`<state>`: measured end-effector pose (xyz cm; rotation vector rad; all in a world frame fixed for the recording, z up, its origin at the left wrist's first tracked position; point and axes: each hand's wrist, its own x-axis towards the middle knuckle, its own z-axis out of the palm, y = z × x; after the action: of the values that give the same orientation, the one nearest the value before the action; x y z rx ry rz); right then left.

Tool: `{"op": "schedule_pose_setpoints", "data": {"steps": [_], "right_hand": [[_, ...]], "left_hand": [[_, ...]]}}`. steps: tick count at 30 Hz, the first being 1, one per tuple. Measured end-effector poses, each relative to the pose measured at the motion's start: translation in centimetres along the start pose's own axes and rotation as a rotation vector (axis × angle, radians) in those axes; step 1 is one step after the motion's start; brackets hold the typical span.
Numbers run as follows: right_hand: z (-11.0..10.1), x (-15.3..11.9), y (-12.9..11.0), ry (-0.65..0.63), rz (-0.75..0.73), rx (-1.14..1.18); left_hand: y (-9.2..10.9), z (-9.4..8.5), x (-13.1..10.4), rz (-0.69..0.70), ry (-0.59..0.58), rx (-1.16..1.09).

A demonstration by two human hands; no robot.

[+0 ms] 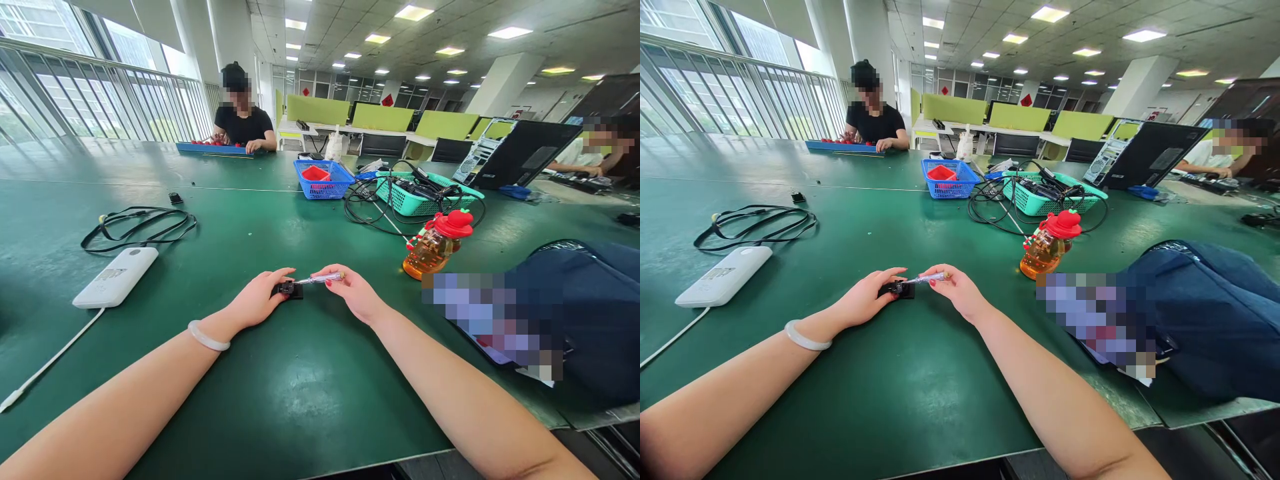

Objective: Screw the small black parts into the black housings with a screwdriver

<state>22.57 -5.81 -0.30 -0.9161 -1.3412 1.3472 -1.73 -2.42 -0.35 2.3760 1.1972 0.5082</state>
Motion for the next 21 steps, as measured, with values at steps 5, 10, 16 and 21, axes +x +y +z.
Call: {"op": "schedule_pose_setpoints", "data": {"steps": [5,10,16,21], "right_hand": [[-0.01,-0.03,0.1,-0.008,-0.061,-0.024],[0.19,-0.14,-0.14,-0.04,-0.113,-0.124],[0.3,-0.24,-0.3,-0.021,-0.173,-0.203],[0.39,-0.59,-0.36,-0.036,-0.295,-0.334]], "left_hand": [[-0.3,0.13,0.03,0.006,-0.001,0.011],[-0.22,0.07,0.01,0.021,0.008,0.019],[0.07,-0.02,0.05,0.016,0.004,0.019],[-0.31,0.22,0.08,0.038,0.02,0.021]]}}
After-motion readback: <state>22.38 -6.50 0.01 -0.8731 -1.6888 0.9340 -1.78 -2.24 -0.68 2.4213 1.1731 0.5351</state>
